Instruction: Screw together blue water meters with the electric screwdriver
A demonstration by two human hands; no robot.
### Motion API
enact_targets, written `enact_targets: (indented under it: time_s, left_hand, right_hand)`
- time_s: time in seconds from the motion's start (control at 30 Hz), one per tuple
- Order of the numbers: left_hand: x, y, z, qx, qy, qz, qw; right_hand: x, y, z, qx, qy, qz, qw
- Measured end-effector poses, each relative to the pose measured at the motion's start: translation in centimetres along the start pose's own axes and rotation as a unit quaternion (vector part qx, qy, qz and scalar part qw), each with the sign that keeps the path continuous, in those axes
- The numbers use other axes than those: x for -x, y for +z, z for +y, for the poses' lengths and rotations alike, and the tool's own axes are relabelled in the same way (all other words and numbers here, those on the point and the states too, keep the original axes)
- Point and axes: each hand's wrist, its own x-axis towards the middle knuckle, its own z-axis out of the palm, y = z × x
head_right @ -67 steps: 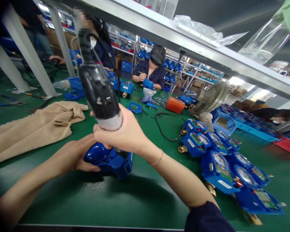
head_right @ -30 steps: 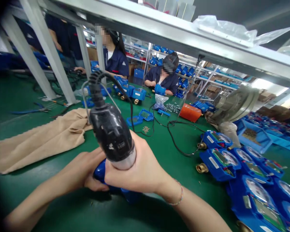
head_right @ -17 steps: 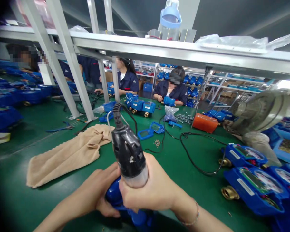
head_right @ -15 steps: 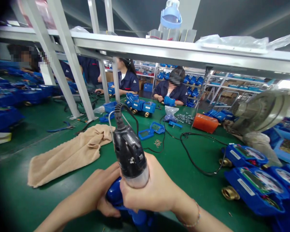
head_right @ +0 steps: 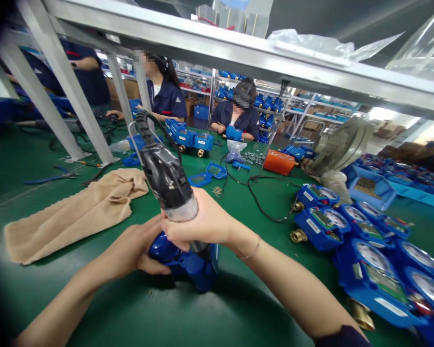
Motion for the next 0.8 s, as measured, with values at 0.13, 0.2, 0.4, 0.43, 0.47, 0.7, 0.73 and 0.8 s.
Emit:
enact_targets:
  time_s: [0.13, 0.2, 0.4, 0.43, 0.47, 0.7, 0.73, 0.8]
  left_hand:
    - [-0.1, 0.2, -0.3, 0.002, 0.009, -0.002, 1.0]
    - [-0.1, 0.2, -0.3, 0.004, 0.012, -0.004, 1.0]
    - [0.4, 0.3, 0.3, -0.008, -0.001, 0.016, 1.0]
    - [0.6, 0.4, 0.6, -0.029, 0.001, 0.031, 0.999]
    - [0.7, 0.5, 1.0, -0.062, 0.009, 0.049, 0.997]
    - [0.9, 4.5, 4.9, -0.28, 0.026, 0.139, 0.949]
    - [0.9, 5.2, 5.3, -0.296, 0.024, 0.152, 0.943]
    - [0.9, 6.4, 5.8, -0.322, 0.024, 0.18, 0.929]
  right_hand:
    - [-0.3, -0.1, -0.1, 0.003, -0.025, 0.005, 1.0]
    - [-0.3, -0.1, -0.1, 0.011, -0.037, 0.003, 0.999]
    - [-0.3, -0.2, 0.0, 0.041, -0.049, -0.009, 0.998]
    - [-0.3, -0.2, 0.0, 0.046, -0.049, -0.011, 0.998]
    - [-0.3, -0.2, -0.1, 0.048, -0.052, -0.011, 0.997]
    - [0.8, -1.0, -4.4, 0.026, -0.19, 0.061, 0.979]
    - [1.2, -1.5, -5.3, 0.03, -0.202, 0.09, 0.975]
    - [2.2, -3.0, -6.3, 0.095, -0.191, 0.165, 0.963]
